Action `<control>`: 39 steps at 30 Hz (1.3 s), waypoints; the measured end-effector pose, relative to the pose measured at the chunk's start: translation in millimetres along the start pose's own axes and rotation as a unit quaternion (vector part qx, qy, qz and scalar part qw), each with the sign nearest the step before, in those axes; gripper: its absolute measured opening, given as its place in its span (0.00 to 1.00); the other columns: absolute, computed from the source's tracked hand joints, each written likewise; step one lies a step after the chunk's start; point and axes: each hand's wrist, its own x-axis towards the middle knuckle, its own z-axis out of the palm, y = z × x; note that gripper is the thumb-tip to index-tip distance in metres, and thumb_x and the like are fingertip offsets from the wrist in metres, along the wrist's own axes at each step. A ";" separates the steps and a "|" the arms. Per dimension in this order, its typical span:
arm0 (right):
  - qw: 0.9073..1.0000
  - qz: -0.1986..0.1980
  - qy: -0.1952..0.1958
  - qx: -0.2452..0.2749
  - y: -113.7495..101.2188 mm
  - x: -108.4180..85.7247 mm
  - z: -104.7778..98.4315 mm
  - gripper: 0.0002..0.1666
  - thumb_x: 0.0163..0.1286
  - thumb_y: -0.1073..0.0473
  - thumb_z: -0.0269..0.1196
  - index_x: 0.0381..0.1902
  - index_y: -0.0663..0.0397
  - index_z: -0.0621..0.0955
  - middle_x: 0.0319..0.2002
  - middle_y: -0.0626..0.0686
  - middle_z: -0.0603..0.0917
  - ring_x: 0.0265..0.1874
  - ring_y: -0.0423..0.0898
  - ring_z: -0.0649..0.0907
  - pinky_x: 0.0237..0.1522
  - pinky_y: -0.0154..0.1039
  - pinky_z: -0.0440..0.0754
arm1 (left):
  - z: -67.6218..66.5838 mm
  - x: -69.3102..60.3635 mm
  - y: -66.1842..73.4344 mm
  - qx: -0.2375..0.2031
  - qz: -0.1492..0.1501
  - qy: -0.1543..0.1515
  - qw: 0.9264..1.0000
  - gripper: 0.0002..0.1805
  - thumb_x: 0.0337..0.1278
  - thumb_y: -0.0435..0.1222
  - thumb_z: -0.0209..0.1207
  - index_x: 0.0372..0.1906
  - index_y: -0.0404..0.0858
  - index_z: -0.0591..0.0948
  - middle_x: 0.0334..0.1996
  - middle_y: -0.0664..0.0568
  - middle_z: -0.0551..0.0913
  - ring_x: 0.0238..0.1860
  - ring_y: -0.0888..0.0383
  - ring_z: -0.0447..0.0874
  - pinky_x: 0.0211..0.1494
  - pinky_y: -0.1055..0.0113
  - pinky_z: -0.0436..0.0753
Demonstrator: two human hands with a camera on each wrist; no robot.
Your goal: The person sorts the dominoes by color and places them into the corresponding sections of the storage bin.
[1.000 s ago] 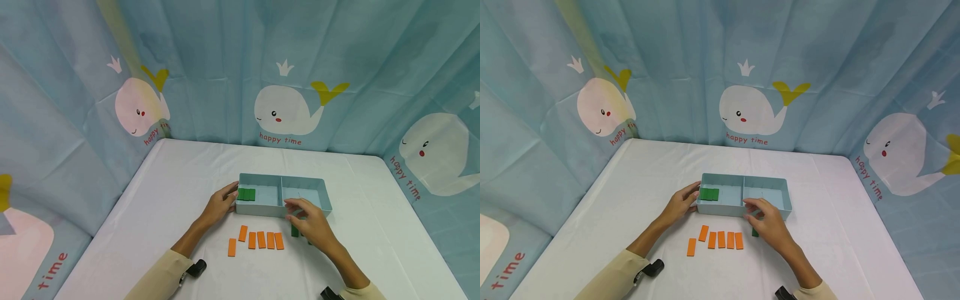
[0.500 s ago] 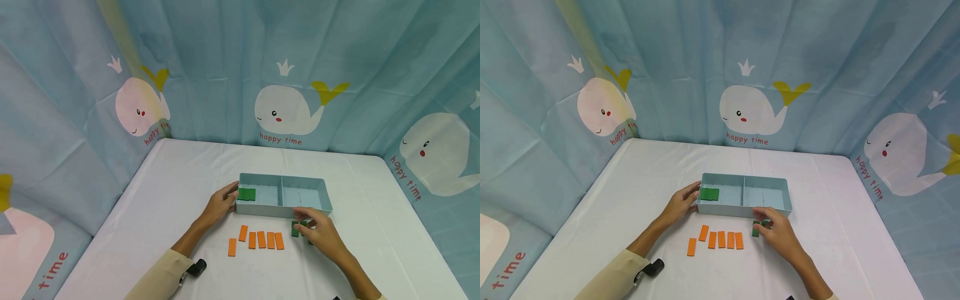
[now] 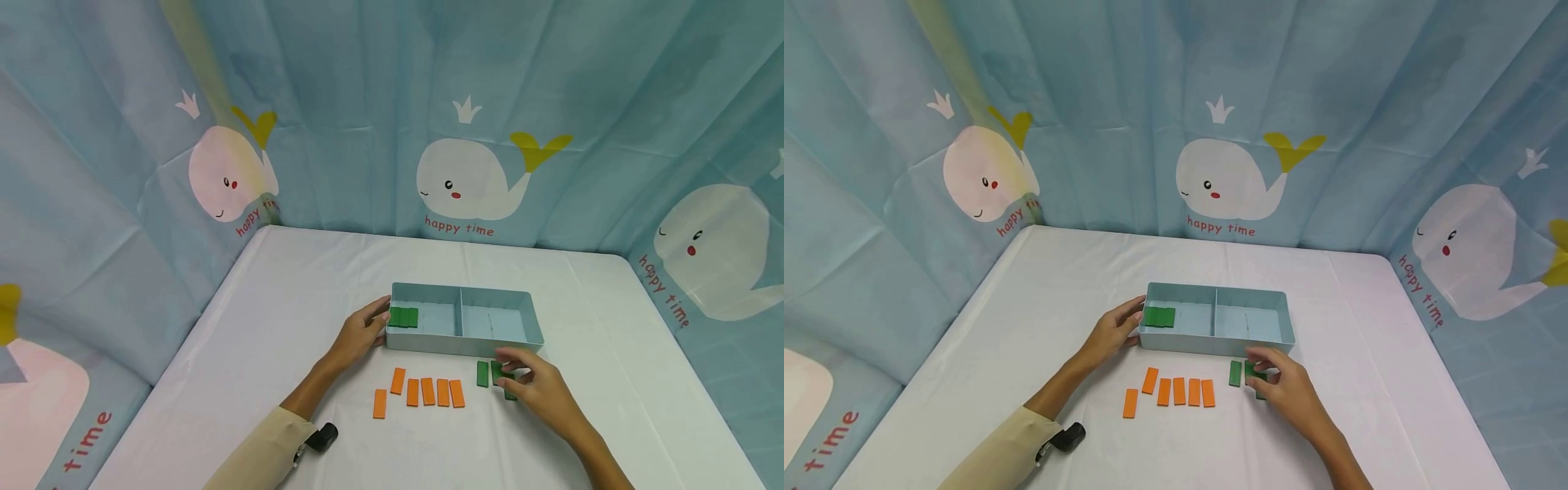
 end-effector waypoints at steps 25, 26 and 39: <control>0.992 0.120 -0.039 -0.004 9.5 -15.7 -11.1 0.40 0.56 0.68 0.81 0.67 0.49 0.82 0.59 0.51 0.88 0.47 0.45 0.83 0.40 0.32 0.86 | 0.1 0.9 0.8 0.006 -0.003 0.000 1.000 0.31 0.85 0.45 0.52 0.84 0.41 0.63 0.80 0.39 0.67 0.75 0.42 0.73 0.61 0.56 0.89; 0.992 0.120 -0.039 -0.005 9.6 -15.7 -10.9 0.40 0.55 0.69 0.80 0.67 0.49 0.82 0.58 0.51 0.88 0.47 0.44 0.83 0.40 0.32 0.86 | 0.0 0.9 0.5 0.005 -0.003 0.000 1.000 0.32 0.85 0.45 0.52 0.84 0.42 0.63 0.80 0.39 0.67 0.75 0.42 0.73 0.61 0.56 0.89; 0.994 0.100 -0.028 -0.022 11.3 -16.5 -8.6 0.39 0.56 0.72 0.79 0.67 0.52 0.83 0.57 0.52 0.88 0.48 0.42 0.82 0.40 0.31 0.86 | 1.0 1.4 0.5 0.006 -0.007 0.005 1.000 0.31 0.85 0.44 0.52 0.83 0.42 0.65 0.80 0.40 0.67 0.75 0.43 0.73 0.61 0.56 0.89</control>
